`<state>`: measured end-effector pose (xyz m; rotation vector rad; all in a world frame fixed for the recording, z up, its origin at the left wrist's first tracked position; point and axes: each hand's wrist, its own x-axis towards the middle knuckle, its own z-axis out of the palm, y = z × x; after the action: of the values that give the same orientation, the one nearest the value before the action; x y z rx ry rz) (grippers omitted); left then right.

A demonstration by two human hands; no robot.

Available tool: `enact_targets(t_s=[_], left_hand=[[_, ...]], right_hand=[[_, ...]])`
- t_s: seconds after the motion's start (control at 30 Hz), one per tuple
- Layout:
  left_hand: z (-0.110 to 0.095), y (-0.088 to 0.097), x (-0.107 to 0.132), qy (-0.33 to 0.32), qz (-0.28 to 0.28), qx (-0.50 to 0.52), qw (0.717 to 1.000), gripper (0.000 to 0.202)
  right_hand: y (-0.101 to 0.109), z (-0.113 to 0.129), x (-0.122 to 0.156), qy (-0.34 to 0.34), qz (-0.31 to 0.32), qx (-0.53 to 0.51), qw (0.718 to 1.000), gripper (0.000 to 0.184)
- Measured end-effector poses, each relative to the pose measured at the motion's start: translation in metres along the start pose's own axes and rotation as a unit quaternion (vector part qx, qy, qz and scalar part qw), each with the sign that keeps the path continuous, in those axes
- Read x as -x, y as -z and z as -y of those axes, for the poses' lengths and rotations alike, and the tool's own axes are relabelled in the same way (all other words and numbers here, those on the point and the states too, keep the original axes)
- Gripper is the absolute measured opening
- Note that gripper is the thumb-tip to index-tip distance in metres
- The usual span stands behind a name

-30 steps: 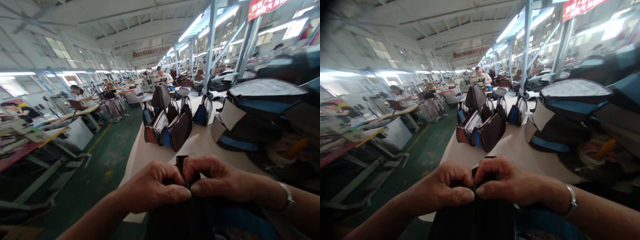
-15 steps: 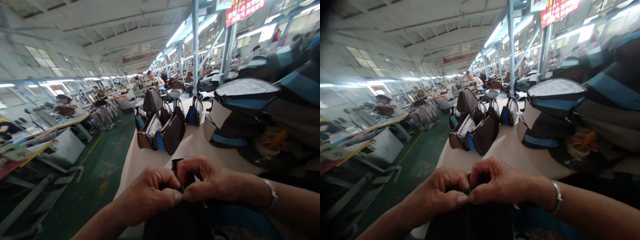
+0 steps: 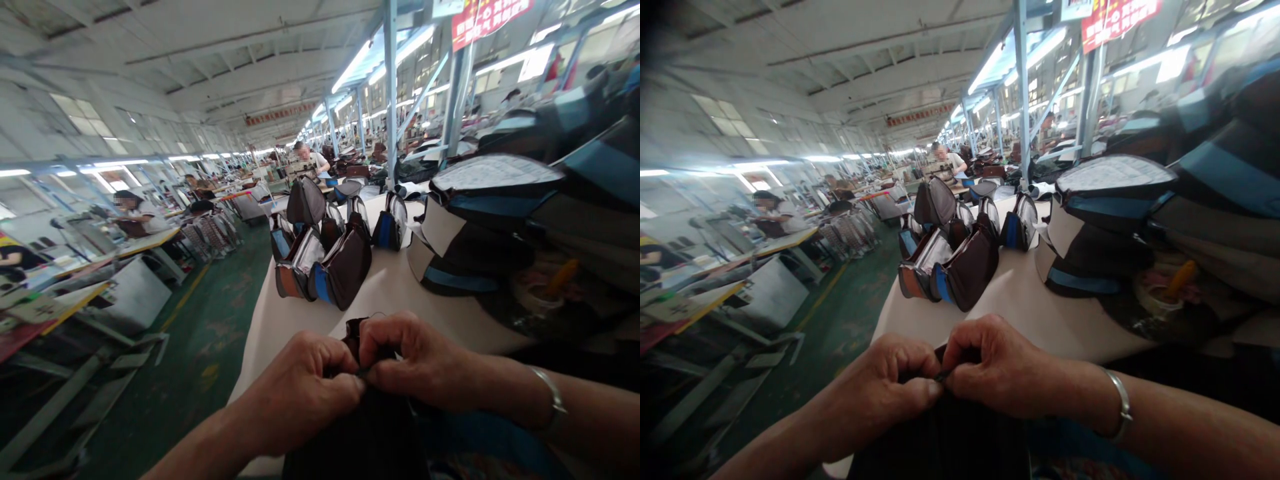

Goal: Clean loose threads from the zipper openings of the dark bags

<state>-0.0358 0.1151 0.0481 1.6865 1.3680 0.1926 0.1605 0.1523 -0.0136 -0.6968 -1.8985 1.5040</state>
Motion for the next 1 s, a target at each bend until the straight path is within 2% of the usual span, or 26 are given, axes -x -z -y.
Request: enact_targets(t_s=[0.17,0.23,0.3,0.4,0.5,0.57,0.6,0.63,0.67,0.73,0.8,0.83,0.9,0.97,1.0], left_hand=[[0.005,-0.007,0.001,-0.043,-0.021,-0.041,0.998,0.018],[0.007,-0.008,0.003,-0.063,-0.03,-0.06,0.996,0.019],[0.008,-0.005,0.004,-0.072,-0.025,-0.058,0.995,0.017],[0.006,0.004,0.003,-0.043,0.034,0.018,0.998,0.022],[0.005,0.011,0.001,-0.021,0.085,0.075,0.993,0.044],[0.007,0.01,0.0,-0.017,0.095,0.055,0.994,0.043],[0.008,0.009,0.001,-0.017,0.099,0.037,0.994,0.039],[0.009,0.007,0.001,-0.018,0.097,0.022,0.995,0.034],[0.011,0.005,0.003,-0.022,0.091,0.011,0.996,0.031],[0.012,0.002,0.005,-0.041,0.074,0.004,0.996,0.027],[0.01,-0.001,0.008,-0.069,0.064,0.009,0.996,0.026],[0.009,-0.002,0.008,-0.082,0.06,0.011,0.995,0.026],[0.006,-0.003,0.009,-0.102,0.058,0.013,0.993,0.028],[0.004,-0.005,0.01,-0.113,0.059,0.005,0.992,0.029],[0.004,-0.005,0.01,-0.118,0.059,-0.003,0.991,0.029]], right_hand=[[-0.007,-0.004,0.003,0.035,-0.056,0.061,0.996,0.011],[-0.009,-0.009,0.005,0.095,-0.076,0.07,0.99,0.012],[-0.009,-0.013,0.007,0.195,-0.077,0.1,0.973,0.013],[-0.007,-0.012,0.014,0.337,-0.043,0.234,0.911,0.018],[-0.005,-0.006,0.021,0.389,0.002,0.382,0.838,0.023],[-0.006,-0.003,0.026,0.404,0.028,0.419,0.813,0.026],[-0.007,-0.002,0.029,0.404,0.033,0.414,0.815,0.026],[-0.008,-0.003,0.031,0.395,0.028,0.39,0.831,0.025],[-0.008,-0.005,0.033,0.372,0.014,0.344,0.862,0.023],[-0.005,-0.01,0.034,0.281,-0.028,0.208,0.936,0.019],[0.003,-0.013,0.03,0.184,-0.044,0.105,0.976,0.02],[0.007,-0.013,0.027,0.153,-0.02,0.092,0.984,0.02],[0.014,-0.012,0.019,0.134,0.071,0.096,0.984,0.02],[0.016,-0.01,0.014,0.159,0.139,0.086,0.974,0.024],[0.015,-0.009,0.013,0.181,0.144,0.076,0.97,0.025]])
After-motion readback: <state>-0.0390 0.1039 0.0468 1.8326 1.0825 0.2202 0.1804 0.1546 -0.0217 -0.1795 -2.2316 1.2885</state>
